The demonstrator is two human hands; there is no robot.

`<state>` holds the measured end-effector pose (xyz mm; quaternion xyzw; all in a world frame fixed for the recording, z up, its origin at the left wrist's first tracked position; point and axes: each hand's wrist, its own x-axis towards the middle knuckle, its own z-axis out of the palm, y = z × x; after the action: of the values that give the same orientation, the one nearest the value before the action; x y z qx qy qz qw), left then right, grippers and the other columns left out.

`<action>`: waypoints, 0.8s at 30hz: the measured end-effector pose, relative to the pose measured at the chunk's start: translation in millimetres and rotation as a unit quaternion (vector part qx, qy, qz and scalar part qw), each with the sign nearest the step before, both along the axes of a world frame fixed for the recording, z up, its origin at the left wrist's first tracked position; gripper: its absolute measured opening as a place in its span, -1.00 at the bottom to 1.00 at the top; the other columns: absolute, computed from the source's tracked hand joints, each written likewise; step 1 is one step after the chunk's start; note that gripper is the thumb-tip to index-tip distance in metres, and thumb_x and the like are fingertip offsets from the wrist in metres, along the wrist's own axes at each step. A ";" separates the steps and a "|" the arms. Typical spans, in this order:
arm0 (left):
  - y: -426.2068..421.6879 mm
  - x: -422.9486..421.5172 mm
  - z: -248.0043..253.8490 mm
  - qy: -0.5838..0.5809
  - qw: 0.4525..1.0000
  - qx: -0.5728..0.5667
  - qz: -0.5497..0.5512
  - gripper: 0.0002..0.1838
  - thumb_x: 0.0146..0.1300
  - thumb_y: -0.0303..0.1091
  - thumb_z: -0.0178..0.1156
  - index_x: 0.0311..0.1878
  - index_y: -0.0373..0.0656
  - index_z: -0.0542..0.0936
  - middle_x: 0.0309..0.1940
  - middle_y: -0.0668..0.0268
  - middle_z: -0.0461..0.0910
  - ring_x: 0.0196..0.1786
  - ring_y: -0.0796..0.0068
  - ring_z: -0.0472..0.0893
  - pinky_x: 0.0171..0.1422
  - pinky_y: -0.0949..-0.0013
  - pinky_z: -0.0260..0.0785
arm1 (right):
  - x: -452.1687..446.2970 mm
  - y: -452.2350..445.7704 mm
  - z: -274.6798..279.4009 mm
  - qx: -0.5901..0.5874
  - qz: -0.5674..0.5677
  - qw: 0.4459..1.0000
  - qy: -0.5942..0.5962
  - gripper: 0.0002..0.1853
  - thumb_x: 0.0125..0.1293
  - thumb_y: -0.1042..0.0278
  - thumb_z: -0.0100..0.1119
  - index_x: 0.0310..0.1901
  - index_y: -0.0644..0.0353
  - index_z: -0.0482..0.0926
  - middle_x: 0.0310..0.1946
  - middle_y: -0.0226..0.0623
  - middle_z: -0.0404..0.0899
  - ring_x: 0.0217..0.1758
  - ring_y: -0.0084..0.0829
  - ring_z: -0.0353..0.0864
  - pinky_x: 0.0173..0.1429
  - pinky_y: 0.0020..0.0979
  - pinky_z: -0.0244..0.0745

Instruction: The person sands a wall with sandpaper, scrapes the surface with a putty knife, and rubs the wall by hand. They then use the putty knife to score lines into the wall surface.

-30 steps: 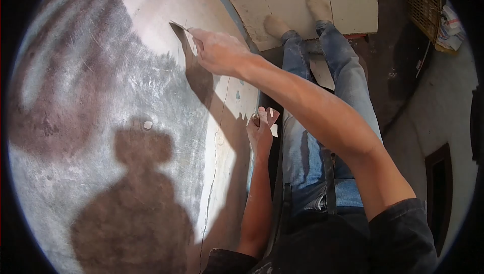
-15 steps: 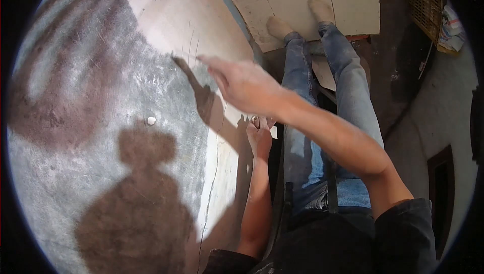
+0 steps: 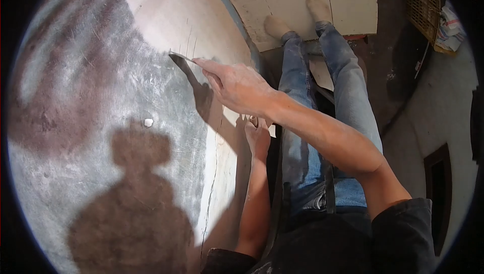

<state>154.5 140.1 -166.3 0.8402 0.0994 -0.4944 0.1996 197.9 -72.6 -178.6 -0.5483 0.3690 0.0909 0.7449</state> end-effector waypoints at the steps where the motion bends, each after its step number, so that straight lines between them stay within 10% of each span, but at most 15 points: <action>1: -21.1 2.1 7.7 0.009 1.000 0.020 0.022 -0.72 0.34 -0.33 0.04 -0.23 -0.41 0.57 -0.33 0.27 0.59 -0.14 0.46 0.54 -0.01 0.39 0.36 | 1.7 -1.4 -4.6 -0.001 -0.007 1.000 0.002 -0.60 0.49 0.26 -0.16 0.30 0.09 0.41 -0.26 0.11 0.64 -0.20 0.09 0.65 0.00 -0.03 0.52; 24: -34.5 6.0 5.4 0.022 0.996 0.040 0.081 -0.58 0.50 -0.12 0.03 -0.42 -0.26 0.44 -0.39 0.21 0.65 -0.22 0.49 0.71 -0.11 0.52 0.44 | 42.6 -27.3 -92.6 -0.038 -0.035 0.997 0.058 -0.59 0.49 0.16 -0.19 0.27 0.01 0.45 -0.10 0.00 0.64 -0.03 0.05 0.61 0.08 -0.06 0.45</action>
<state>160.5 105.6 -160.9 0.8256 0.1917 -0.4903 0.2029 240.5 -99.9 -271.2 -0.5569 0.4333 0.0825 0.7038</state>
